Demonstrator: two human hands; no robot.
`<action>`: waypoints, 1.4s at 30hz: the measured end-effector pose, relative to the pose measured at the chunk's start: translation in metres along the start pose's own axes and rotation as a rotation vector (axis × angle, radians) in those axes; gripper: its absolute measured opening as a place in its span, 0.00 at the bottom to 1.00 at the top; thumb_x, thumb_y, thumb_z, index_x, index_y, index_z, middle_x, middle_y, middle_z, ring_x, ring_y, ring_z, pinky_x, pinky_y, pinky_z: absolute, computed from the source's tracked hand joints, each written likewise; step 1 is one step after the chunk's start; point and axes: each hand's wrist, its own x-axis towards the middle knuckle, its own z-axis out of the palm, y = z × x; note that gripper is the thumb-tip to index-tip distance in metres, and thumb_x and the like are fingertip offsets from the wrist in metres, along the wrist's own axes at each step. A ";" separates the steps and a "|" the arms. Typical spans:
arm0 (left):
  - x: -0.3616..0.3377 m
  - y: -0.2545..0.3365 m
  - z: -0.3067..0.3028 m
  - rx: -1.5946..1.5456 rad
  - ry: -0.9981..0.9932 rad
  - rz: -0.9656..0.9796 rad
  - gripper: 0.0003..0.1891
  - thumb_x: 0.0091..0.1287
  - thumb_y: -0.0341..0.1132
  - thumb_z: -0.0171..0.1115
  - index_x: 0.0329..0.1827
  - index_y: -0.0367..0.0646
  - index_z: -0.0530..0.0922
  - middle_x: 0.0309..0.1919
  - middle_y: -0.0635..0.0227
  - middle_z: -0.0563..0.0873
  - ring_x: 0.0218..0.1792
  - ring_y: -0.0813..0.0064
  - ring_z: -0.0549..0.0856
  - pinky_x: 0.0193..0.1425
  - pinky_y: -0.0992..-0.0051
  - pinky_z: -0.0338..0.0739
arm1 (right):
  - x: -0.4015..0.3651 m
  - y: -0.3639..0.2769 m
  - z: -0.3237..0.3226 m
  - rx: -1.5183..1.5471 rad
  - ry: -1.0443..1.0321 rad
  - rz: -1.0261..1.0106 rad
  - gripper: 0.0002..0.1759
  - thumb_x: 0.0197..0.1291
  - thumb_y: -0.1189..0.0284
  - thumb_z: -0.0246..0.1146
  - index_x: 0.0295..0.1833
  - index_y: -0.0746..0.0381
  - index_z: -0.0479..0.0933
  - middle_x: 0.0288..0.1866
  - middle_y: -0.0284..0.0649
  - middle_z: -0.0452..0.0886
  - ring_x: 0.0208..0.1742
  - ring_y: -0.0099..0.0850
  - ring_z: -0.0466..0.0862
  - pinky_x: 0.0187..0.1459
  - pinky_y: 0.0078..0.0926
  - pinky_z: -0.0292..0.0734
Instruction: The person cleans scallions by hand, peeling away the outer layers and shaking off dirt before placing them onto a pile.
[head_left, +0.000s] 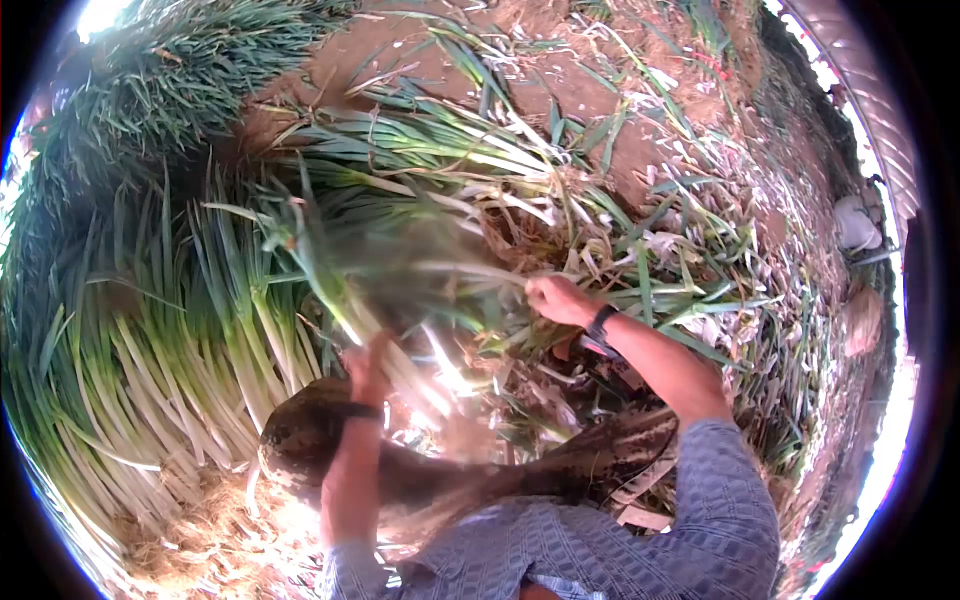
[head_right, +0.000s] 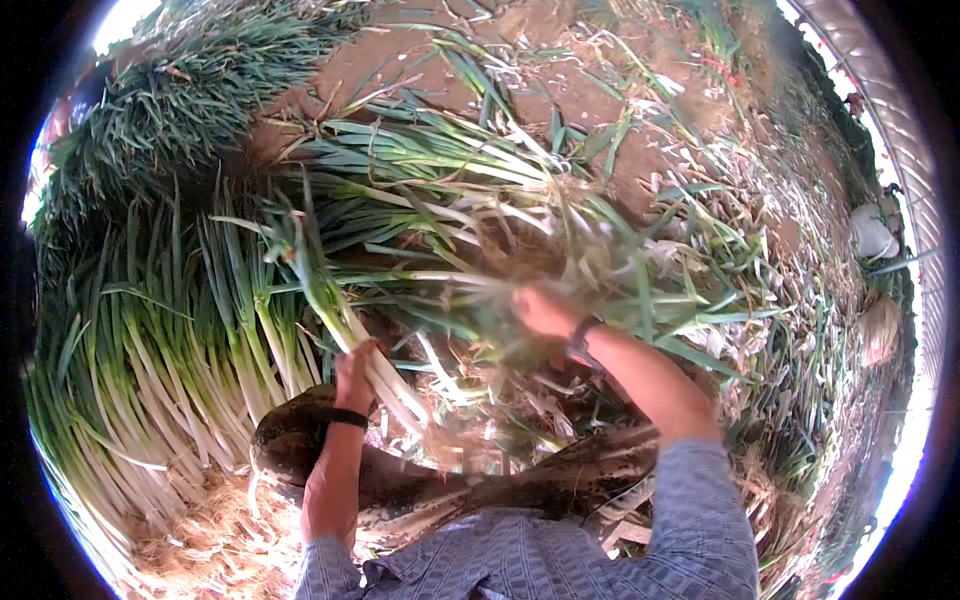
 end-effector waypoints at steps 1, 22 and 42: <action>-0.007 0.001 0.006 0.020 0.013 -0.020 0.10 0.64 0.29 0.68 0.43 0.30 0.81 0.31 0.61 0.83 0.27 0.67 0.84 0.31 0.69 0.82 | 0.032 0.026 0.016 0.005 0.075 -0.012 0.07 0.63 0.71 0.62 0.39 0.64 0.78 0.35 0.51 0.84 0.37 0.48 0.85 0.39 0.44 0.79; -0.034 0.009 0.030 0.158 -0.155 -0.052 0.32 0.69 0.57 0.65 0.62 0.36 0.75 0.55 0.61 0.79 0.54 0.71 0.79 0.53 0.66 0.79 | 0.074 -0.059 0.063 0.593 -0.520 0.070 0.34 0.66 0.71 0.65 0.75 0.67 0.62 0.43 0.48 0.83 0.33 0.28 0.85 0.30 0.25 0.85; 0.017 -0.003 0.094 0.453 -0.214 0.516 0.09 0.68 0.30 0.59 0.47 0.37 0.81 0.35 0.54 0.86 0.33 0.61 0.85 0.40 0.65 0.83 | -0.265 -0.124 -0.004 0.487 -0.625 -0.362 0.18 0.76 0.59 0.55 0.47 0.64 0.81 0.42 0.44 0.85 0.46 0.33 0.86 0.55 0.37 0.83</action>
